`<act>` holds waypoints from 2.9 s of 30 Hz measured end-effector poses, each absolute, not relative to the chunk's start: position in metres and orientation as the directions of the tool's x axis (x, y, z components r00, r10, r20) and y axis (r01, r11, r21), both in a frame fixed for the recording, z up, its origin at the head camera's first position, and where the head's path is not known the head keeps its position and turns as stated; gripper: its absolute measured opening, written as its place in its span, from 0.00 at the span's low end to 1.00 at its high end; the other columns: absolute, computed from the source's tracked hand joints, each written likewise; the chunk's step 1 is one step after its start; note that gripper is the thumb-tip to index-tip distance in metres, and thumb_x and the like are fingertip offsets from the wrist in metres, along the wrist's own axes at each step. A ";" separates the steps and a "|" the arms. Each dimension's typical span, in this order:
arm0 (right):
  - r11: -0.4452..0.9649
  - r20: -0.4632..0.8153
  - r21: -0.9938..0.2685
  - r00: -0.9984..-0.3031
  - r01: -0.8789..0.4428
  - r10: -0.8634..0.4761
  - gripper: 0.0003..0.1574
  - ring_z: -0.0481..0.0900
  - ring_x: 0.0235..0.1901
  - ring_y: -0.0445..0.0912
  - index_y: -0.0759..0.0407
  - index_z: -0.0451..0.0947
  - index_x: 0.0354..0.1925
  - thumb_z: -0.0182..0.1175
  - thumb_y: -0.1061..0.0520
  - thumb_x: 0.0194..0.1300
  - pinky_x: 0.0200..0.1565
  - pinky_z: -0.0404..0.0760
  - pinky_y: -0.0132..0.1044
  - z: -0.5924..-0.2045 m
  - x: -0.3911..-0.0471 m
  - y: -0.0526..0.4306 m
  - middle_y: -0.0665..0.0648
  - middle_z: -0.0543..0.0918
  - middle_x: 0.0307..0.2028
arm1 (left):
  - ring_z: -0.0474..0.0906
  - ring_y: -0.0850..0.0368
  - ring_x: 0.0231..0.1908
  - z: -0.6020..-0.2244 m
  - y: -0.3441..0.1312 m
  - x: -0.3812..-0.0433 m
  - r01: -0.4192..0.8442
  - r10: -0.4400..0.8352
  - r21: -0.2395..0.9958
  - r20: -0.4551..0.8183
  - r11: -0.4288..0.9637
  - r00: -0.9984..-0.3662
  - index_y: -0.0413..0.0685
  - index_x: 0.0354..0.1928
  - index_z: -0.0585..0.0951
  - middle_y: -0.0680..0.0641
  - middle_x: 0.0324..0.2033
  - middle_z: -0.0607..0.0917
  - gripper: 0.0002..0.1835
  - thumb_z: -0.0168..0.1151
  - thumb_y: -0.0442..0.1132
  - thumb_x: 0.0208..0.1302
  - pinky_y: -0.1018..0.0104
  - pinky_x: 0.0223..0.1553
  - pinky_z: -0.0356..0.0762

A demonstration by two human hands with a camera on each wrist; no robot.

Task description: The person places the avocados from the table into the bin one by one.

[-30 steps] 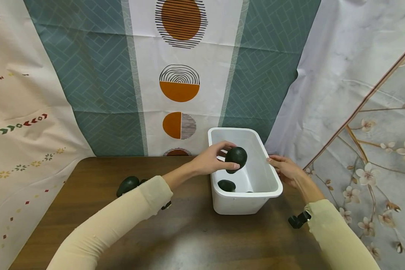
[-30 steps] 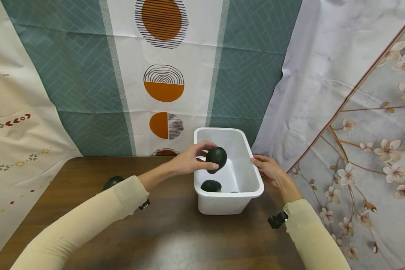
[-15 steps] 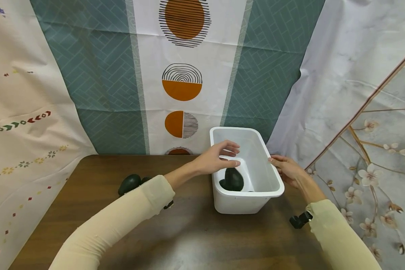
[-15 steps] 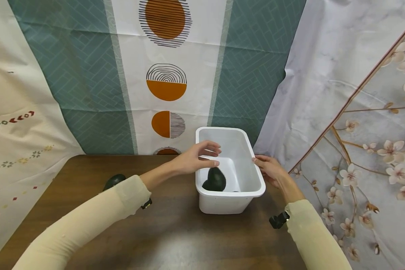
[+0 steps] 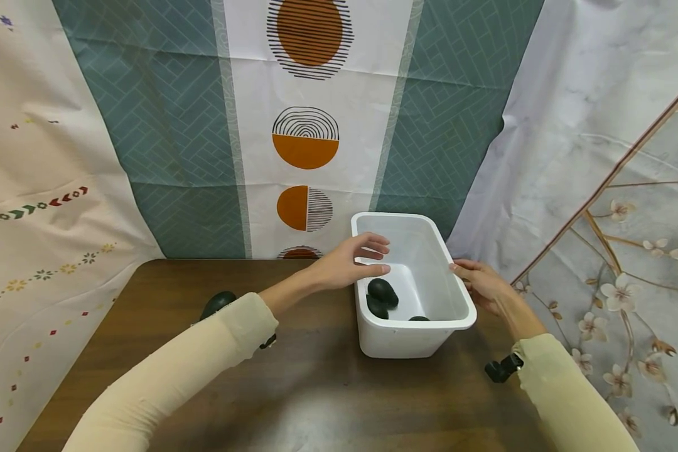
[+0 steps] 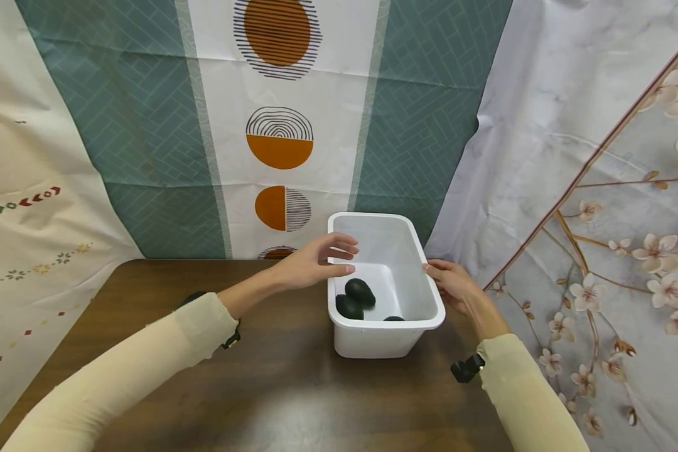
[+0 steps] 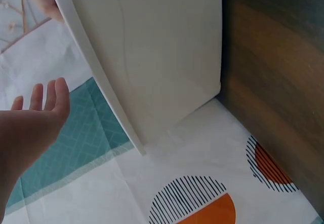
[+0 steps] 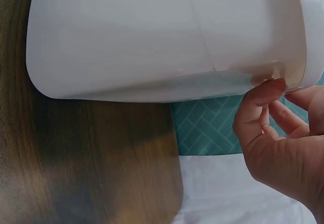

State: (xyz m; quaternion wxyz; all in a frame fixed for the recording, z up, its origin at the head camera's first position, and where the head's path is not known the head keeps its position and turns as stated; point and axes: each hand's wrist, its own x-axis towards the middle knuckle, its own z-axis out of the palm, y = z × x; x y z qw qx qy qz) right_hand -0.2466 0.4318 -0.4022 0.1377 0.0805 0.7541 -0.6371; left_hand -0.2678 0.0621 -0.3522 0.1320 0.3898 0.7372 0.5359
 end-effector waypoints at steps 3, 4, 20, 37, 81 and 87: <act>0.174 -0.309 -0.939 -0.950 0.297 -0.047 0.39 0.84 0.48 0.45 0.67 0.59 0.79 0.56 0.48 0.83 0.49 0.86 0.42 -0.401 -0.246 0.432 0.53 0.82 0.53 | 0.78 0.55 0.65 -0.350 0.056 -0.267 0.446 0.718 0.885 0.226 0.130 -0.658 0.50 0.70 0.74 0.50 0.63 0.81 0.28 0.70 0.44 0.73 0.55 0.66 0.77; 0.176 -0.308 -0.939 -0.950 0.295 -0.048 0.39 0.84 0.48 0.45 0.67 0.58 0.79 0.56 0.48 0.83 0.49 0.86 0.42 -0.401 -0.246 0.431 0.53 0.82 0.53 | 0.78 0.54 0.65 -0.350 0.054 -0.266 0.450 0.719 0.883 0.226 0.134 -0.658 0.50 0.70 0.74 0.50 0.63 0.81 0.28 0.70 0.45 0.72 0.53 0.66 0.76; 0.174 -0.312 -0.938 -0.949 0.300 -0.050 0.40 0.84 0.47 0.45 0.67 0.58 0.79 0.57 0.48 0.83 0.48 0.86 0.41 -0.400 -0.246 0.430 0.53 0.83 0.53 | 0.74 0.47 0.69 -0.344 0.010 -0.270 0.473 0.716 0.854 0.190 0.217 -0.672 0.55 0.73 0.73 0.49 0.68 0.78 0.33 0.73 0.49 0.70 0.51 0.69 0.74; 0.153 -0.308 -0.942 -0.950 0.297 -0.051 0.39 0.85 0.46 0.44 0.69 0.59 0.78 0.57 0.49 0.82 0.48 0.86 0.41 -0.402 -0.248 0.431 0.50 0.84 0.48 | 0.75 0.46 0.70 -0.350 -0.041 -0.277 0.470 0.659 0.822 0.162 0.322 -0.735 0.54 0.75 0.72 0.48 0.70 0.78 0.36 0.75 0.49 0.68 0.51 0.68 0.75; 0.135 -0.295 -0.949 -0.953 0.284 -0.068 0.36 0.85 0.46 0.44 0.68 0.62 0.75 0.57 0.49 0.83 0.47 0.86 0.41 -0.405 -0.245 0.432 0.51 0.85 0.48 | 0.72 0.35 0.68 -0.394 -0.118 -0.281 0.639 0.692 0.470 0.080 0.608 -0.718 0.43 0.73 0.74 0.36 0.69 0.76 0.40 0.78 0.50 0.63 0.35 0.68 0.69; 0.119 -0.297 -0.951 -0.952 0.287 -0.074 0.37 0.86 0.45 0.44 0.69 0.60 0.76 0.57 0.49 0.83 0.46 0.86 0.41 -0.405 -0.245 0.433 0.52 0.86 0.48 | 0.73 0.34 0.67 -0.399 -0.124 -0.284 0.644 0.689 0.426 0.064 0.635 -0.722 0.44 0.73 0.74 0.35 0.68 0.76 0.40 0.78 0.49 0.63 0.35 0.66 0.71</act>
